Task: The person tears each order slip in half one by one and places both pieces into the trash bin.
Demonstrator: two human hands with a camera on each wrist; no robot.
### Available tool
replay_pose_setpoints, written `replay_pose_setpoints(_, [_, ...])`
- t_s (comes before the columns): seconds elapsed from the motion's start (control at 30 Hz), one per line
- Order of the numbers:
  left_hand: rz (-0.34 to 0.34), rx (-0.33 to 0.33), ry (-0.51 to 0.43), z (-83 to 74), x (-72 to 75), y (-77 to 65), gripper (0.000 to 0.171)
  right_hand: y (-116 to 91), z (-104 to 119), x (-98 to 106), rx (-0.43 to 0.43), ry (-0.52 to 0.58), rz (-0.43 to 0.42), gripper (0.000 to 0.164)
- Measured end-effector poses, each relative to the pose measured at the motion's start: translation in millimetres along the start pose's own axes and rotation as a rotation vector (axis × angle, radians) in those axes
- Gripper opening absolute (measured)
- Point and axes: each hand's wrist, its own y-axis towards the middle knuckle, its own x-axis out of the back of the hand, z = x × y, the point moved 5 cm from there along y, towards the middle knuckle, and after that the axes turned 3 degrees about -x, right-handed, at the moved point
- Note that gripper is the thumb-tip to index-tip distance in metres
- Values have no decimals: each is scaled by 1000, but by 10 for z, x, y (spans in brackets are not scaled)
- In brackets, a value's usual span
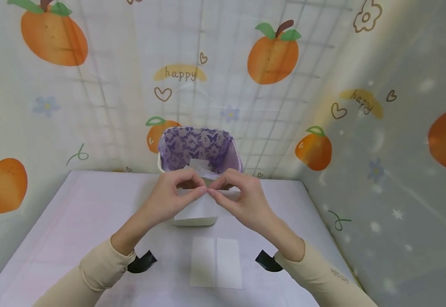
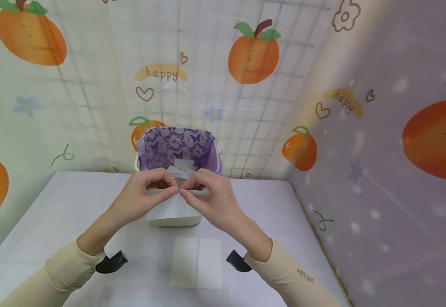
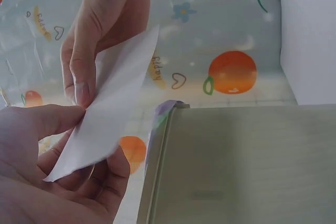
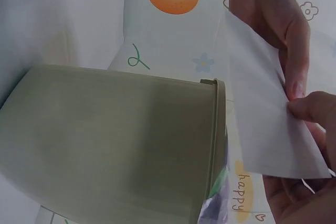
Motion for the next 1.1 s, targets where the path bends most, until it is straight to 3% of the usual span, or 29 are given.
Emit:
replay_pose_setpoints(0.3, [-27,5,36,-88,91,193,4,181,26,120,21,-22,-13,7])
replay_pose_setpoints(0.67, [-1,7,25,-178,170,352,5,356,117,247,71,-47,13,11])
replay_pose_setpoints(0.9, [0,19,51,-231,217,478,4,434,127,318,105,-63,-19,10])
replay_pose_setpoints(1.1, [16,39,3,-223,277,574,5,525,105,334,104,-80,-28,9])
